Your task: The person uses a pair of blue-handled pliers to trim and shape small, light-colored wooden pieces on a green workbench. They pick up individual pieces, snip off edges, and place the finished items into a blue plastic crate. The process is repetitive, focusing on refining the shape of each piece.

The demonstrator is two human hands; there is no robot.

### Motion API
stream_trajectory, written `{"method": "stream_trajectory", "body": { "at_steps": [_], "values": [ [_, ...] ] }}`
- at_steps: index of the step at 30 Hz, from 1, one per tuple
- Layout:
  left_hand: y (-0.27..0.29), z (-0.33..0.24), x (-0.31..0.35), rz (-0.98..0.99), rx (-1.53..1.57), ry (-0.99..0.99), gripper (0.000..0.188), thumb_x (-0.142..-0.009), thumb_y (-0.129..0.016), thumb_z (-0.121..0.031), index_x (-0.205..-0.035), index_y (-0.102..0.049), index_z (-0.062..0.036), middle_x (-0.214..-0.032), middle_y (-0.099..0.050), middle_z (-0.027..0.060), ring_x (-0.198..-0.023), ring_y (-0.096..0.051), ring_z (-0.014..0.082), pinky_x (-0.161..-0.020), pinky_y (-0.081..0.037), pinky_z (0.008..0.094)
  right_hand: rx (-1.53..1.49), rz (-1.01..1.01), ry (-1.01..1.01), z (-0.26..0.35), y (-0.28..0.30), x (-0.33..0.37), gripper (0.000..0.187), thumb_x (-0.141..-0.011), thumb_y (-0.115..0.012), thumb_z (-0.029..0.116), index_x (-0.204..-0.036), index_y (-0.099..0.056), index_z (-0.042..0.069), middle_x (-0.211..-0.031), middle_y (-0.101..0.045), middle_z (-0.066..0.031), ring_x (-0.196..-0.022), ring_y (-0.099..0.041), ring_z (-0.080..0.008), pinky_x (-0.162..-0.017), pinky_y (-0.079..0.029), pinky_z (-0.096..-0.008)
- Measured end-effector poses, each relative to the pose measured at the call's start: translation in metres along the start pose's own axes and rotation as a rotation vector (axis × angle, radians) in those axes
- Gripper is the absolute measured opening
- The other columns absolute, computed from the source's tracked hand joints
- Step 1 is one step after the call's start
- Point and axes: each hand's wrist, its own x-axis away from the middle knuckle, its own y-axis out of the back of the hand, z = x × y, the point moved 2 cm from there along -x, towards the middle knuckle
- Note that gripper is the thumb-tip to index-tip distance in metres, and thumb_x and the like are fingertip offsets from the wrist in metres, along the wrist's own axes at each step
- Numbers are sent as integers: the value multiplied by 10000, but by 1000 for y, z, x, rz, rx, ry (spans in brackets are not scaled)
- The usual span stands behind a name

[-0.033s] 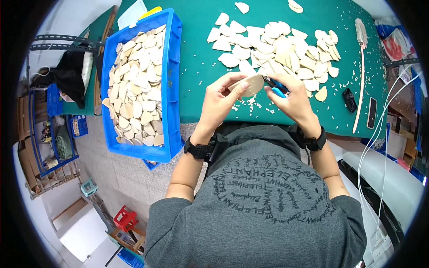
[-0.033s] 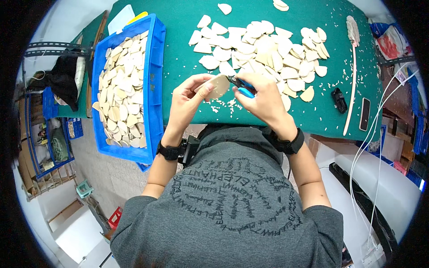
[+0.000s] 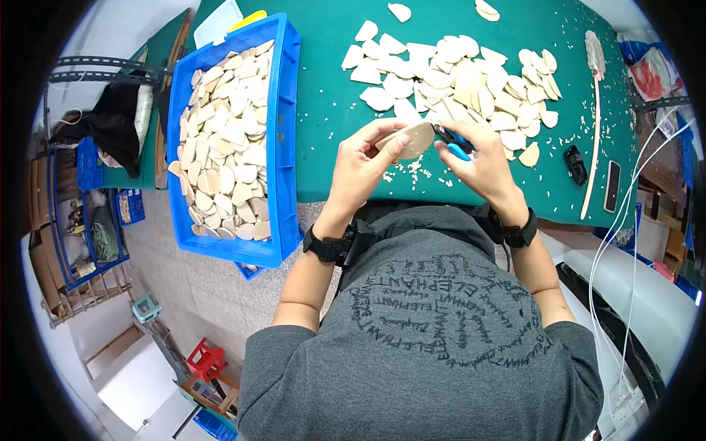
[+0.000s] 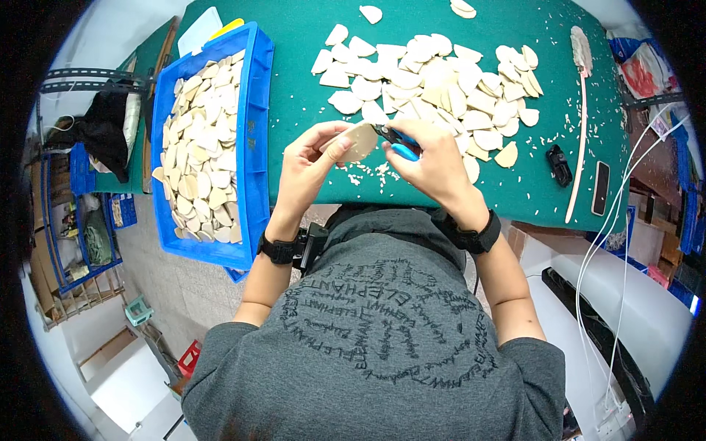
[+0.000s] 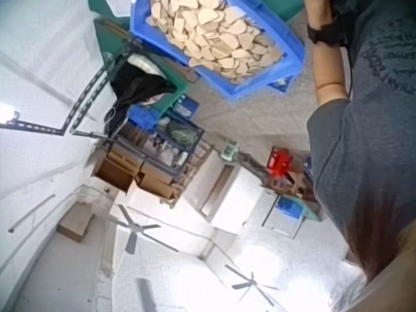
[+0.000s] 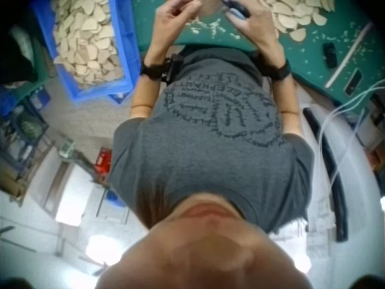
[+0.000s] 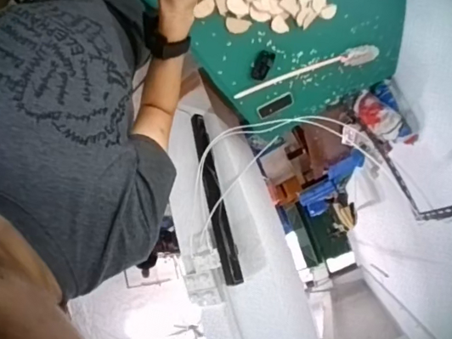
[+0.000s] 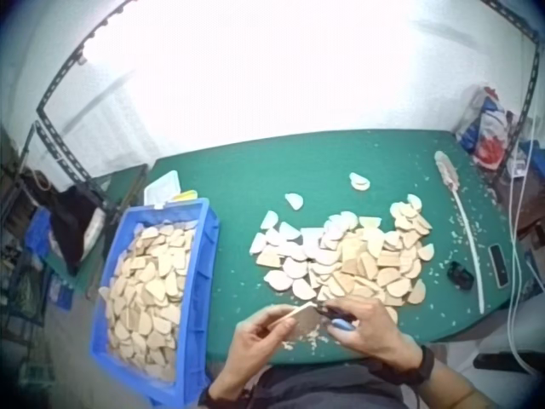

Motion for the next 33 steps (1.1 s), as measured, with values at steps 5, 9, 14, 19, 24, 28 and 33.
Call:
{"method": "stream_trajectory", "body": {
  "at_steps": [5,9,14,19,24,28,33],
  "values": [
    [11,-2,3,-36,-24,-14,264,-867,-656,-181,-1071,-638,-14,-933,-671,41,-813,-609,80,-654,-492,219,18,15,28,7,-9,-6,281,-737,-689,136,-983,-642,8,-845,-661,-154,-729,-648,-264,-678,-504,-328],
    [19,-1,4,-44,-98,-45,252,-863,-652,-175,-1058,-646,-15,-899,-687,53,-784,-626,84,-643,-502,229,22,-6,66,9,-16,-7,274,-735,-689,124,-978,-640,7,-835,-660,-155,-705,-652,-260,-650,-506,-320],
    [27,-7,6,-34,-147,-93,235,-861,-649,-165,-1038,-649,-10,-886,-694,71,-802,-644,96,-668,-514,240,54,-34,101,13,-24,-7,235,-734,-678,112,-952,-646,28,-781,-649,-142,-664,-648,-245,-615,-497,-307],
    [38,-2,9,-3,-173,-94,231,-865,-642,-157,-1035,-639,-1,-904,-688,75,-818,-646,107,-677,-519,243,66,-25,83,12,-34,-5,207,-733,-672,110,-930,-655,47,-713,-627,-128,-601,-621,-213,-580,-478,-282],
    [41,6,8,61,154,110,254,-861,-642,-148,-1059,-604,7,-883,-664,59,-784,-631,112,-646,-514,234,-128,-35,-161,8,-41,1,176,-768,-674,127,-922,-657,44,-685,-625,-67,-577,-557,-100,-548,-444,-236],
    [31,-7,5,38,383,280,216,-848,-655,-147,-1008,-601,-12,-773,-618,20,-667,-579,76,-581,-477,208,-196,-28,-241,8,-32,5,156,-798,-670,127,-926,-655,39,-722,-635,-11,-596,-531,-50,-544,-426,-214],
    [38,7,4,-71,213,117,139,-837,-662,-180,-792,-604,-62,-602,-451,-78,-526,-358,3,-467,-257,186,-246,-67,-291,-13,-23,17,150,-802,-673,122,-926,-656,40,-739,-626,0,-611,-520,-44,-553,-417,-202]
  ]
}}
